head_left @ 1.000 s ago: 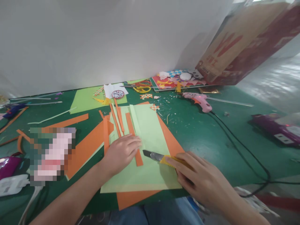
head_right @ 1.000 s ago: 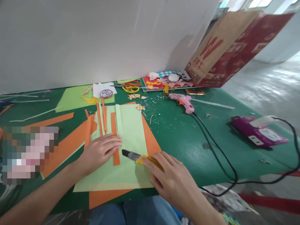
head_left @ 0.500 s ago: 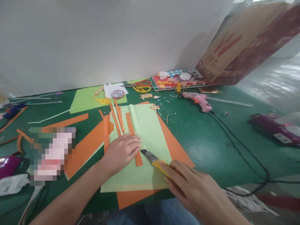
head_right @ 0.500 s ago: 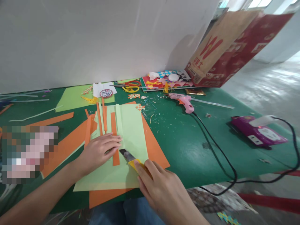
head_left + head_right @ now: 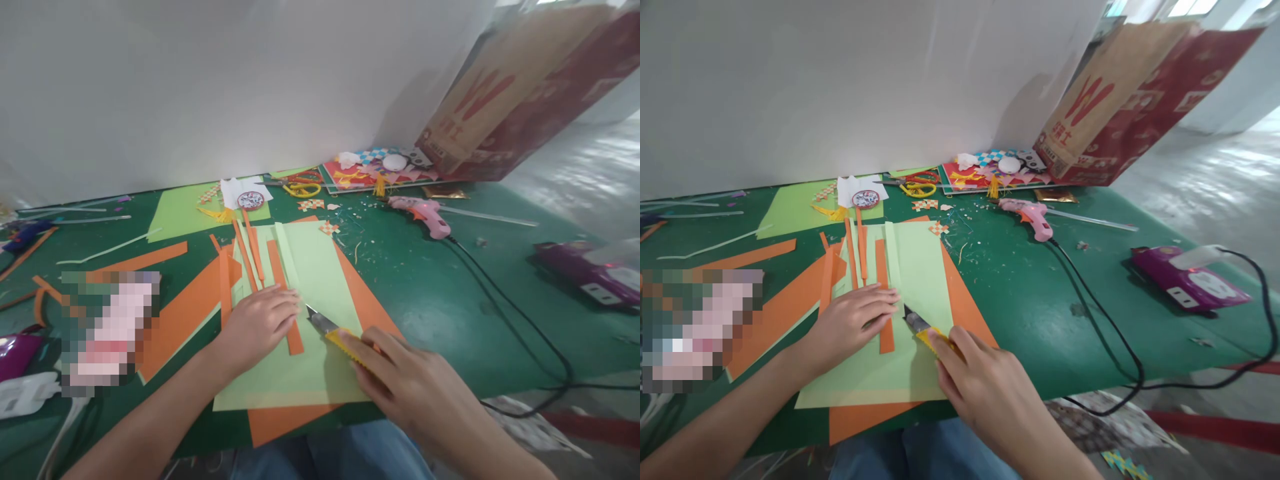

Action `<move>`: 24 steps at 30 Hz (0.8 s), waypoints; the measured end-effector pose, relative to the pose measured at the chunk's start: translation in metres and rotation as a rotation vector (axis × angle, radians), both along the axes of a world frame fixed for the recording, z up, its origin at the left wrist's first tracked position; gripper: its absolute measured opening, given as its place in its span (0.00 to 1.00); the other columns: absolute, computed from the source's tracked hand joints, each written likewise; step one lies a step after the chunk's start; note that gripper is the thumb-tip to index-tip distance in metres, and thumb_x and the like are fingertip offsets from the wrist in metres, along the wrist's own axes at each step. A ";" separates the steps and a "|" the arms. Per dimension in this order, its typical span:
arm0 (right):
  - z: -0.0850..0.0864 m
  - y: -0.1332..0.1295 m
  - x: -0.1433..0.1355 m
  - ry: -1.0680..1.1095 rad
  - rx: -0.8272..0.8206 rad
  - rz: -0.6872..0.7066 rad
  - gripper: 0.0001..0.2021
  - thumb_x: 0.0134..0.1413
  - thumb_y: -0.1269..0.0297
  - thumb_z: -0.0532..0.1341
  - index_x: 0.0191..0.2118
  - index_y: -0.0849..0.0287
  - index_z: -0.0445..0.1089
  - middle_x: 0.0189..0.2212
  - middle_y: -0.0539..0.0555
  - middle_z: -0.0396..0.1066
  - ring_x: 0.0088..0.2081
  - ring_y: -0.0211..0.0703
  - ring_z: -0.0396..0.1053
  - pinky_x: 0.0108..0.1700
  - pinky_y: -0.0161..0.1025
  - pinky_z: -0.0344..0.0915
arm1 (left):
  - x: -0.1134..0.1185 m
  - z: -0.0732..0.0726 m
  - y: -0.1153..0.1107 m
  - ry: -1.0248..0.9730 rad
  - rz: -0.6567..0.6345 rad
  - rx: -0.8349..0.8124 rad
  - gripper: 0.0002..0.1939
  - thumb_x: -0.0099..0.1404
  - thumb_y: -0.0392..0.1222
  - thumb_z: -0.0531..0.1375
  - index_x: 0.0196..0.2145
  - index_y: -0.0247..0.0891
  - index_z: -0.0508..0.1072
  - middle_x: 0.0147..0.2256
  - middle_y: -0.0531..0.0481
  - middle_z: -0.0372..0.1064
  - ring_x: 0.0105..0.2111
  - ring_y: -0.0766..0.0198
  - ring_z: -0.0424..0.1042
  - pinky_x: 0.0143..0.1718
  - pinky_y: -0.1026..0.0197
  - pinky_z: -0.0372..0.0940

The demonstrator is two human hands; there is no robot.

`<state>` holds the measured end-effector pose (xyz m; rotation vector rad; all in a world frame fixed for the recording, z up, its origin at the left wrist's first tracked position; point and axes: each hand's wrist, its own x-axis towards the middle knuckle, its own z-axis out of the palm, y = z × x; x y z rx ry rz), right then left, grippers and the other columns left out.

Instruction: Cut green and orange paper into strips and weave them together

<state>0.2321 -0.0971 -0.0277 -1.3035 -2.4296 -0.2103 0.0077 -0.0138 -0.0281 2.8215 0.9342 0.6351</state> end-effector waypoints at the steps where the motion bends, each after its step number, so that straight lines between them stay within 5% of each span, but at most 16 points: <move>1: 0.000 0.002 0.000 -0.006 0.000 -0.001 0.17 0.59 0.72 0.47 0.47 0.61 0.69 0.29 0.52 0.69 0.22 0.32 0.65 0.19 0.31 0.58 | 0.000 0.000 0.000 -0.004 -0.002 0.004 0.12 0.69 0.36 0.50 0.41 0.36 0.74 0.42 0.49 0.76 0.46 0.63 0.73 0.52 0.56 0.67; 10: 0.003 0.014 -0.001 -0.025 0.006 -0.004 0.15 0.59 0.71 0.49 0.47 0.62 0.69 0.28 0.52 0.68 0.23 0.35 0.66 0.20 0.32 0.58 | 0.001 0.000 0.001 -0.004 -0.011 0.013 0.13 0.69 0.36 0.51 0.39 0.36 0.75 0.43 0.49 0.75 0.46 0.63 0.73 0.53 0.57 0.66; 19: 0.003 -0.006 0.001 0.029 -0.017 0.024 0.18 0.62 0.72 0.43 0.46 0.63 0.69 0.28 0.53 0.69 0.22 0.34 0.67 0.20 0.32 0.61 | 0.006 0.006 -0.010 0.004 -0.069 -0.014 0.13 0.69 0.40 0.51 0.34 0.38 0.76 0.39 0.50 0.77 0.40 0.62 0.76 0.54 0.53 0.64; 24: 0.003 -0.007 0.000 0.060 -0.028 0.035 0.18 0.62 0.72 0.43 0.45 0.65 0.69 0.28 0.53 0.69 0.22 0.35 0.68 0.19 0.34 0.62 | 0.005 0.003 -0.006 0.043 0.020 0.030 0.16 0.70 0.46 0.49 0.41 0.36 0.73 0.43 0.46 0.75 0.45 0.59 0.73 0.52 0.54 0.66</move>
